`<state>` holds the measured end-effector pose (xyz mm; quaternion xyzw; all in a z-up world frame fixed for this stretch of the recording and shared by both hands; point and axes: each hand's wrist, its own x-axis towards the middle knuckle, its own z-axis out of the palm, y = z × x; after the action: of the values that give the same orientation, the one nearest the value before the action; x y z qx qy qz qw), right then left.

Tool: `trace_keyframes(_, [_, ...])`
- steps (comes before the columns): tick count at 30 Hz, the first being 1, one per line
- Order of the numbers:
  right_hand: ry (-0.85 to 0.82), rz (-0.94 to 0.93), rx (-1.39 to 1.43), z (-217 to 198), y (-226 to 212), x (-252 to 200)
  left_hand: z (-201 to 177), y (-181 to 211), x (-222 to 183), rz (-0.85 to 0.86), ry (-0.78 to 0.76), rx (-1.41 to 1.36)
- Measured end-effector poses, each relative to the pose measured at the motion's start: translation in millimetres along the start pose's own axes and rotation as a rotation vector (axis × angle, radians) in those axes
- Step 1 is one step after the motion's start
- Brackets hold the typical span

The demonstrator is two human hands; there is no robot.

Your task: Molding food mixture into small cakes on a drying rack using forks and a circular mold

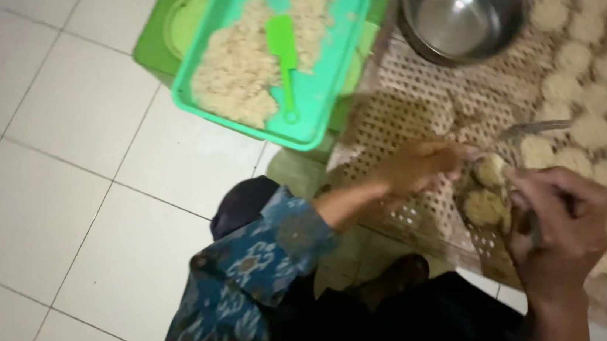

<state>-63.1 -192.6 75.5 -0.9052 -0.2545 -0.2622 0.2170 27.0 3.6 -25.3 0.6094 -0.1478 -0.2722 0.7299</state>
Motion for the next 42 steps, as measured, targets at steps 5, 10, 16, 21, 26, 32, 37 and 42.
trace_keyframes(5, [-0.068, -0.182, 0.125, 41, 0, 33, -5, 47, -30, 0.166, 0.163, -0.418])
trace_keyframes(10, [-0.089, -0.298, 0.123, 85, 9, 84, -49, 73, -44, 0.13, 0.397, -0.097])
trace_keyframes(16, [-0.401, 0.021, 0.288, 156, -26, 162, -112, 68, -50, 0.402, 0.897, 0.263])
trace_keyframes(21, [-0.404, -0.053, 0.81, 266, -44, 162, -159, 76, -95, 0.304, 1.225, 0.157])
trace_keyframes(26, [-0.751, -0.202, 0.254, 314, -67, 163, -202, 92, -150, 0.434, 1.452, 0.189])
trace_keyframes(32, [-0.808, -0.145, 0.246, 344, -79, 147, -199, 108, -188, 0.577, 1.5, 0.055])
trace_keyframes(37, [-0.764, -0.129, 0.158, 341, -88, 143, -195, 111, -187, 0.583, 1.475, 0.024])
trace_keyframes(42, [-0.549, -0.2, 0.169, 289, -110, 171, -192, 111, -188, 0.528, 1.508, 0.039])
